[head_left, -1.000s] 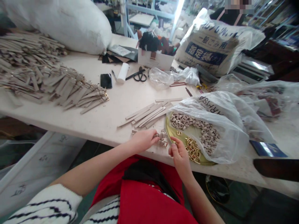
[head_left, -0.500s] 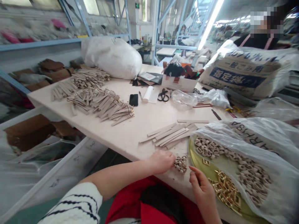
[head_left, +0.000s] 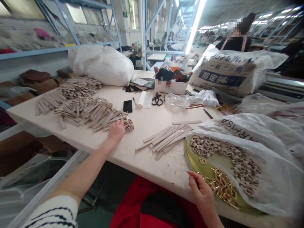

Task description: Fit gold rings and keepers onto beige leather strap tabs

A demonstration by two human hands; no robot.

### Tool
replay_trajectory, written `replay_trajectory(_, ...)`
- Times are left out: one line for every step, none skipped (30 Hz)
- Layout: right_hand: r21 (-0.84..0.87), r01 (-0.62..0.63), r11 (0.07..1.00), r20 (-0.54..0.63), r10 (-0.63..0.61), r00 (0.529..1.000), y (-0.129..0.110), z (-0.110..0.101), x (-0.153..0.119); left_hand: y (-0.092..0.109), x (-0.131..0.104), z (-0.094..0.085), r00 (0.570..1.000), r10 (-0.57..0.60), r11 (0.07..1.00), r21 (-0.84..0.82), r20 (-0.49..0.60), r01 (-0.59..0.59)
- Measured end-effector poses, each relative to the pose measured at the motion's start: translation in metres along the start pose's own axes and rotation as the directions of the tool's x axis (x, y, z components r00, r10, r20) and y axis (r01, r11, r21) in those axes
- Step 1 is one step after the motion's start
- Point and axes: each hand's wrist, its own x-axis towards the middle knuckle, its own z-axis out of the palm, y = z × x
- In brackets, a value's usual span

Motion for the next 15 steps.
replay_trajectory(0.008,-0.001,1.0,-0.001,0.001,1.0,0.0,0.0,-0.001,0.011,-0.003,0.002,0.999,0.032,0.999,-0.027,-0.017,-0.033)
replay_trajectory(0.013,-0.003,1.0,-0.004,0.003,1.0,0.0,0.001,-0.001,0.026,-0.006,0.005,0.996,0.088,0.994,-0.068,-0.018,-0.089)
replay_trajectory(0.014,-0.005,1.0,-0.007,0.005,1.0,0.0,0.001,-0.002,0.042,-0.008,0.008,0.985,0.172,0.977,-0.129,0.028,-0.167)
replay_trajectory(0.013,-0.008,1.0,-0.007,0.008,1.0,0.0,0.002,-0.002,0.058,-0.009,0.012,0.97,0.231,0.962,-0.168,0.071,-0.217)
replay_trajectory(0.011,-0.007,1.0,-0.004,0.007,1.0,0.0,0.002,-0.002,0.074,-0.008,0.016,0.959,0.265,0.95,-0.196,0.101,-0.242)
replay_trajectory(0.012,-0.003,1.0,0.002,0.003,1.0,-0.001,0.001,-0.003,0.088,-0.006,0.02,0.951,0.28,0.944,-0.219,0.128,-0.249)
replay_trajectory(0.017,0.006,1.0,0.007,-0.006,1.0,-0.001,0.001,-0.003,0.099,-0.002,0.024,0.946,0.286,0.94,-0.236,0.156,-0.245)
replay_trajectory(0.025,0.015,1.0,0.013,-0.015,1.0,-0.001,0.001,-0.003,0.108,0.002,0.027,0.94,0.285,0.939,-0.251,0.186,-0.235)
replay_trajectory(0.035,0.024,0.999,0.019,-0.025,1.0,-0.002,0.001,-0.003,0.113,0.007,0.03,0.933,0.286,0.938,-0.265,0.218,-0.225)
replay_trajectory(0.046,0.033,0.998,0.021,-0.034,0.999,-0.002,0.001,-0.003,0.116,0.01,0.032,0.927,0.285,0.937,-0.277,0.245,-0.215)
replay_trajectory(0.054,0.038,0.998,0.018,-0.039,0.999,-0.003,0.001,-0.003,0.117,0.013,0.033,0.921,0.286,0.935,-0.286,0.265,-0.209)
replay_trajectory(0.061,0.041,0.997,0.012,-0.042,0.999,-0.004,0.002,-0.003,0.116,0.015,0.032,0.918,0.287,0.934,-0.294,0.274,-0.204)
replay_trajectory(0.069,0.042,0.997,0.001,-0.042,0.999,-0.005,0.003,-0.003,0.116,0.015,0.031,0.918,0.287,0.932,-0.301,0.272,-0.202)
replay_trajectory(0.078,0.043,0.996,-0.011,-0.042,0.999,-0.007,0.004,-0.003,0.115,0.014,0.029,0.922,0.288,0.929,-0.308,0.26,-0.203)
replay_trajectory(0.089,0.042,0.995,-0.023,-0.04,0.999,-0.008,0.004,-0.003,0.115,0.012,0.026,0.926,0.289,0.926,-0.317,0.242,-0.206)
